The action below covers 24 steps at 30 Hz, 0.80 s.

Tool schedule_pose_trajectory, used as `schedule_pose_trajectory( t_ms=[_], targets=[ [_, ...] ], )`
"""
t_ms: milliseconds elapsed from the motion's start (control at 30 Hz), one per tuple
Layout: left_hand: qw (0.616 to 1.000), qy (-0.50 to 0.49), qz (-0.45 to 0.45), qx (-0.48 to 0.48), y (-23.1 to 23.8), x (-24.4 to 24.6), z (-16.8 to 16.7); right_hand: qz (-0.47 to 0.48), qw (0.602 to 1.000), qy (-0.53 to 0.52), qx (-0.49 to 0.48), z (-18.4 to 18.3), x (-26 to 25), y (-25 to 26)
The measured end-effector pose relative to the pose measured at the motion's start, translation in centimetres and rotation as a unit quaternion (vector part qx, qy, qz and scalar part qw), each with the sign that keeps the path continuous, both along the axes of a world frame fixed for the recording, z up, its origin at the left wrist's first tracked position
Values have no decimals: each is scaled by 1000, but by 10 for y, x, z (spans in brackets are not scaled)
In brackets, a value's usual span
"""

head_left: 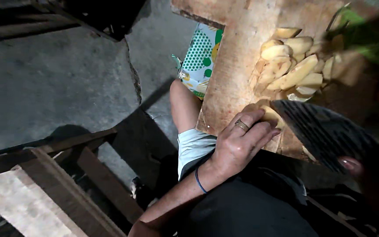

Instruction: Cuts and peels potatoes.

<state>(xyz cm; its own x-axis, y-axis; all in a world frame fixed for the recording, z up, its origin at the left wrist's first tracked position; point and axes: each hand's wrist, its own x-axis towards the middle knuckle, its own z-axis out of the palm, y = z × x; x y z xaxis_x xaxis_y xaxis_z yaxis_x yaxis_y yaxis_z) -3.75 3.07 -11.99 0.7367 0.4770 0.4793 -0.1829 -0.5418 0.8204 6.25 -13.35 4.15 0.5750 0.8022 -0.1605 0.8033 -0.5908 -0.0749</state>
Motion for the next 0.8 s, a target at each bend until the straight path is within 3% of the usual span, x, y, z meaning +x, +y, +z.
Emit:
schedule_pose_trajectory(
  t_ms=[300, 567, 733, 800],
  targets=[
    [1000, -9, 10, 10, -3, 1, -3, 27, 999, -23, -12, -5, -6, 5],
    [999, -15, 8, 30, -3, 0, -6, 16, 999, -36, 32, -43, 8, 10],
    [999, 42, -2, 29, -6, 7, 4, -37, 991, 118, 53, -41, 41, -7],
    [998, 61, -16, 29, -6, 17, 10, -64, 989, 103, 86, -35, 49, -20]
  ],
)
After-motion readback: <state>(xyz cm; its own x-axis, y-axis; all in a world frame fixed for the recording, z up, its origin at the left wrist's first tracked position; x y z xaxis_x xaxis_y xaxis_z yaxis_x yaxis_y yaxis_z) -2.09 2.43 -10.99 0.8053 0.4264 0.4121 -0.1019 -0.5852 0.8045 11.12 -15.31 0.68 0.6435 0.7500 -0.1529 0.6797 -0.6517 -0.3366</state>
